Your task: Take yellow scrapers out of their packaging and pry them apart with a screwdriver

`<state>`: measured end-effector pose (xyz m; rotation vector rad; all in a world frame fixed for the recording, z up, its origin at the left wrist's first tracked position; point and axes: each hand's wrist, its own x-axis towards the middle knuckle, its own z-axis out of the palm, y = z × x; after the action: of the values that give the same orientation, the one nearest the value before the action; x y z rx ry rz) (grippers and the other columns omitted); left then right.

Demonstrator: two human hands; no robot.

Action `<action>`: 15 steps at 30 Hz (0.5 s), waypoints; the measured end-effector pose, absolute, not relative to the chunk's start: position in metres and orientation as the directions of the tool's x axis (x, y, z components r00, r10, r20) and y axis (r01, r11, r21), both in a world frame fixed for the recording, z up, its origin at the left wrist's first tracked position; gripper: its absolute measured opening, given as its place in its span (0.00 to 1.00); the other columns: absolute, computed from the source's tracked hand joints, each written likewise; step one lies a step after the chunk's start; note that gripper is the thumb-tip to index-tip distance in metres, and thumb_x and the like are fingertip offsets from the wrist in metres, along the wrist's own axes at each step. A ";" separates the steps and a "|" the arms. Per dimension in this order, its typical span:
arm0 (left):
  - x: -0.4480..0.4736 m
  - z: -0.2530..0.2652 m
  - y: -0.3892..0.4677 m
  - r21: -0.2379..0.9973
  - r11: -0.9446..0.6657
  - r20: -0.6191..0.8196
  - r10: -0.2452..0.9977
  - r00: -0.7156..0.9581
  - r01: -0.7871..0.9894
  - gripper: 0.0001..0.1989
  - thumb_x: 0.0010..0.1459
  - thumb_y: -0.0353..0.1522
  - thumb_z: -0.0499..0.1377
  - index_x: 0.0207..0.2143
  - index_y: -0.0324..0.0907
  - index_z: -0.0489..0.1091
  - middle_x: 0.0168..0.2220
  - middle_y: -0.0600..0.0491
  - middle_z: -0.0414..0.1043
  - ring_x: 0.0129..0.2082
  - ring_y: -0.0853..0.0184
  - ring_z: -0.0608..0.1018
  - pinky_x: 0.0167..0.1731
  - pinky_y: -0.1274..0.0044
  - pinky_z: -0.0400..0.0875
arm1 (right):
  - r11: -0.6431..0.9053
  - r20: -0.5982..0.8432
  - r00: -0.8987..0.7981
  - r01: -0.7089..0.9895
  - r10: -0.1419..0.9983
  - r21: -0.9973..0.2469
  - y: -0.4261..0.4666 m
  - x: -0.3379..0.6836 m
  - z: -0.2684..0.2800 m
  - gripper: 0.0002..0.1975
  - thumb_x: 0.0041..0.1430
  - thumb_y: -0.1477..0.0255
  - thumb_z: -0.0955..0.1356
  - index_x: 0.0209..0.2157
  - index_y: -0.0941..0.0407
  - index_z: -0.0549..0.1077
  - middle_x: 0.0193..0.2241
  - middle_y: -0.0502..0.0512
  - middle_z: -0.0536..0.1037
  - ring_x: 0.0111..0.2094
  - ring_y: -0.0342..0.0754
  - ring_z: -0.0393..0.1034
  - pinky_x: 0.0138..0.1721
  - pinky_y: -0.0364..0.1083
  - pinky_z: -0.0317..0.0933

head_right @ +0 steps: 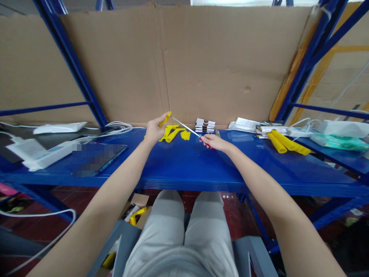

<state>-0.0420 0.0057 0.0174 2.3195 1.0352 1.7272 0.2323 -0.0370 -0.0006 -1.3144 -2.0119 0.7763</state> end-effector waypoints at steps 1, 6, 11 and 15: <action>-0.042 0.018 0.006 0.433 -0.768 0.824 0.549 0.139 0.471 0.27 0.51 0.18 0.55 0.53 0.42 0.71 0.53 0.52 0.72 0.55 0.60 0.72 0.61 0.65 0.59 | 0.327 0.156 -0.327 0.574 0.932 -0.750 -0.038 0.232 0.000 0.13 0.62 0.62 0.63 0.31 0.57 0.69 0.19 0.47 0.66 0.20 0.39 0.61 0.20 0.39 0.55; -0.043 0.017 0.006 0.450 -0.760 0.809 0.569 0.146 0.469 0.25 0.53 0.21 0.56 0.54 0.43 0.71 0.54 0.52 0.72 0.56 0.59 0.71 0.61 0.65 0.57 | 0.346 0.184 -0.325 0.561 0.928 -0.752 -0.037 0.233 -0.002 0.13 0.57 0.60 0.68 0.29 0.56 0.66 0.20 0.47 0.69 0.20 0.39 0.63 0.21 0.39 0.57; -0.042 0.016 0.007 0.435 -0.765 0.814 0.560 0.157 0.474 0.27 0.52 0.20 0.55 0.54 0.44 0.71 0.54 0.52 0.72 0.56 0.59 0.72 0.61 0.64 0.58 | 0.365 0.251 -0.282 0.495 0.926 -0.789 -0.035 0.233 -0.006 0.15 0.51 0.64 0.72 0.29 0.55 0.62 0.20 0.46 0.70 0.20 0.39 0.63 0.21 0.39 0.59; -0.042 0.016 0.006 0.422 -0.761 0.825 0.548 0.139 0.493 0.26 0.52 0.20 0.54 0.53 0.43 0.72 0.53 0.52 0.73 0.55 0.60 0.73 0.60 0.66 0.60 | 0.325 0.187 -0.300 0.521 0.935 -0.789 -0.037 0.233 -0.002 0.13 0.55 0.61 0.69 0.29 0.56 0.67 0.21 0.49 0.71 0.20 0.39 0.63 0.20 0.39 0.57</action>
<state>-0.0417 0.0059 0.0160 2.3326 1.0675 1.7266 0.2329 -0.0369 -0.0022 -1.2803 -1.9425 0.8155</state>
